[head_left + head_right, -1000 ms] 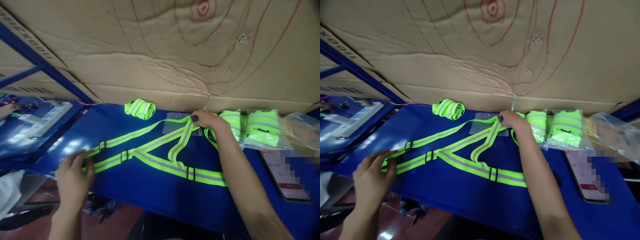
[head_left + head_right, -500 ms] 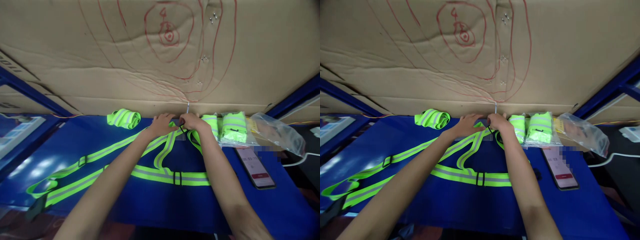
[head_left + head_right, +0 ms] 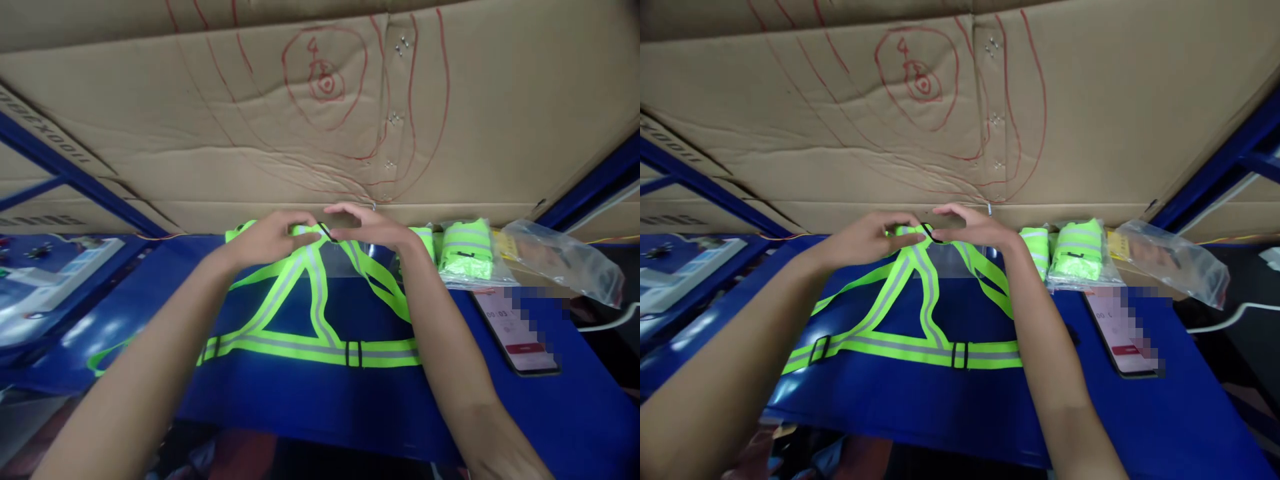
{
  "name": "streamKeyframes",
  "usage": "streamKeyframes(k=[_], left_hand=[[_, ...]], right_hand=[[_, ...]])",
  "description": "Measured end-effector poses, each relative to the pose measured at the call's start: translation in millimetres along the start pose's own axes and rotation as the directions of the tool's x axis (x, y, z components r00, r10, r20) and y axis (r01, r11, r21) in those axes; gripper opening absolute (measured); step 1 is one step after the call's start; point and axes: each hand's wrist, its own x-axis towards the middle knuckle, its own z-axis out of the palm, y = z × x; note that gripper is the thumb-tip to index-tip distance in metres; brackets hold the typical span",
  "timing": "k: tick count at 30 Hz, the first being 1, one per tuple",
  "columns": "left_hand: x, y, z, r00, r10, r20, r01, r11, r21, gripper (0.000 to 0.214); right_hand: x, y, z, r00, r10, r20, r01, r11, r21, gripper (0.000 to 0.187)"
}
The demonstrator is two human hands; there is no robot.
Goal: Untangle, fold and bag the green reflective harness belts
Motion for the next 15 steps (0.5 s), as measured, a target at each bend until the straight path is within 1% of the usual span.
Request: streamKeyframes(k=[2, 3, 6, 9, 11, 13, 15], left_hand=[[-13.1, 7.2, -11.3, 0.998, -0.031, -0.053, 0.029, 0.999, -0.044, 0.036], [-18.8, 10.2, -15.5, 0.995, -0.05, -0.083, 0.043, 0.996, -0.074, 0.036], [-32.3, 19.1, -22.7, 0.979, -0.086, -0.185, 0.048, 0.979, -0.2, 0.033], [-39.0, 30.1, -24.3, 0.944, -0.094, -0.316, -0.023, 0.937, -0.348, 0.032], [-39.4, 38.1, -25.1, 0.911, -0.099, -0.401, -0.109, 0.879, -0.464, 0.031], [-37.7, 45.7, -27.5, 0.878, -0.084, -0.472, -0.216, 0.81, -0.545, 0.029], [-34.8, 52.3, -32.2, 0.849, -0.073, -0.523, -0.292, 0.761, -0.58, 0.026]], right_hand=[[0.0, -0.8, 3.6, 0.992, 0.024, 0.12, -0.042, 0.988, 0.152, 0.043], [0.1, -2.8, 5.5, 0.987, 0.019, 0.158, -0.052, 0.977, 0.208, 0.038], [0.2, -15.4, 11.0, 0.983, -0.043, 0.179, -0.016, 0.95, 0.313, 0.031], [-1.5, -35.1, 16.5, 0.97, -0.164, 0.182, 0.091, 0.93, 0.355, 0.03], [-3.2, -48.4, 21.0, 0.963, -0.234, 0.137, 0.171, 0.917, 0.36, 0.033], [-3.9, -59.5, 26.3, 0.965, -0.258, 0.055, 0.218, 0.898, 0.381, 0.037], [-2.8, -67.7, 32.4, 0.963, -0.268, -0.043, 0.262, 0.875, 0.407, 0.042]])
